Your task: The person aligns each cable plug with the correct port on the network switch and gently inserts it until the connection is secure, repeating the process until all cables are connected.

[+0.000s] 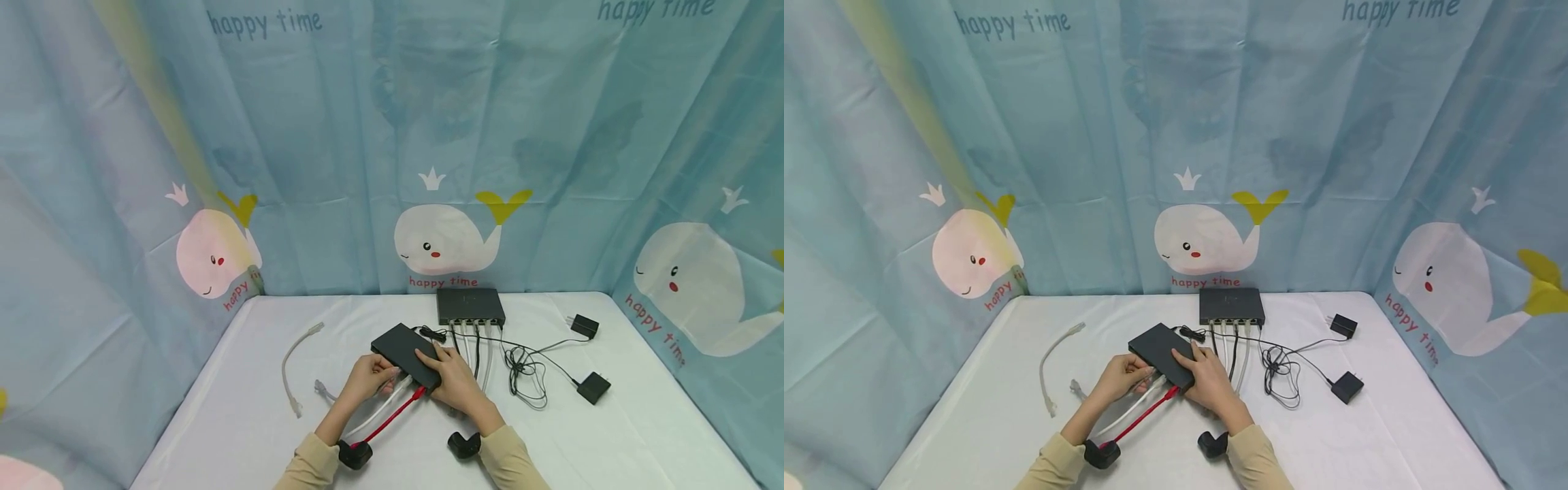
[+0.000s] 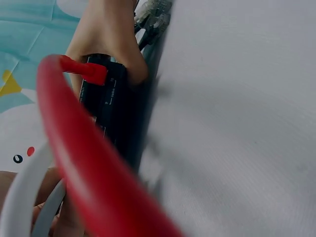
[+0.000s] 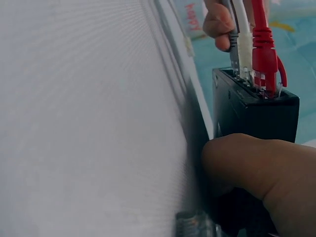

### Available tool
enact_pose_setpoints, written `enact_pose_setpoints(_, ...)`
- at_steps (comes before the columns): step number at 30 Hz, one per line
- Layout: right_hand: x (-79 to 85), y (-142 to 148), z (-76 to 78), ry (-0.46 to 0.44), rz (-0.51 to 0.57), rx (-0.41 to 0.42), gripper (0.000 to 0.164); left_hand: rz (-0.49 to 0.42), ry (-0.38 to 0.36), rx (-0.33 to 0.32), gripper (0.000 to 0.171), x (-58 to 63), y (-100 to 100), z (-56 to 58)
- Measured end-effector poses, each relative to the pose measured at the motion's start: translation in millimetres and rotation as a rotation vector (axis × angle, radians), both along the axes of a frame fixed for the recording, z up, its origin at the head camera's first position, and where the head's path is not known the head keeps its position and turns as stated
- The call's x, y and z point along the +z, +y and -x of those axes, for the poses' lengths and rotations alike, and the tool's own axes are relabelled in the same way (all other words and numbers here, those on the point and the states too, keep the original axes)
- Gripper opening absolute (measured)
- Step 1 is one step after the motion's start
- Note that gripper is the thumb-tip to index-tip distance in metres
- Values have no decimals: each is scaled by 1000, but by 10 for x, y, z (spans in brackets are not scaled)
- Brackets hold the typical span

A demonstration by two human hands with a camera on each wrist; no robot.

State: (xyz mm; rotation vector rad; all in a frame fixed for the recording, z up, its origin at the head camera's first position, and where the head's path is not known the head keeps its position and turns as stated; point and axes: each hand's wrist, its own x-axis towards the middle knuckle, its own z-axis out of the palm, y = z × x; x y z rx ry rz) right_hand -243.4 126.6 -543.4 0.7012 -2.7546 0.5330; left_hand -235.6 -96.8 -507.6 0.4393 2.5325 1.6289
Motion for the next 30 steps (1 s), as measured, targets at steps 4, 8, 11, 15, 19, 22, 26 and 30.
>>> enact_pose_setpoints(4, 16, 11, -4, -4, 11, 6, 71, -35, -28, 12, 16, 4, 20, 6)
enact_pose_setpoints(8, 13, 11, 0, -3, 10, 12, 72, -21, -30, 26, 16, -1, 33, 27)
enact_pose_setpoints(11, 6, 12, 4, -11, 15, 14, 72, -5, -36, 27, 15, -4, 41, 43)
enact_pose_setpoints(15, 4, 19, 7, -18, 30, 10, 72, 8, -57, 5, 15, 9, 47, 58)
enact_pose_setpoints(19, 11, 20, 15, -17, 23, 6, 72, 5, -70, -38, 15, 30, 39, 70)
enact_pose_setpoints(22, 18, 22, 14, -26, 22, -2, 73, 45, -56, -71, 15, 39, 23, 76)
enact_pose_setpoints(26, 26, 25, 2, -51, 25, -4, 74, 186, -1, -90, 18, 69, -17, 70)
enact_pose_setpoints(30, 28, 22, -10, -63, 23, -1, 75, 254, 26, -112, 20, 112, -69, 68)
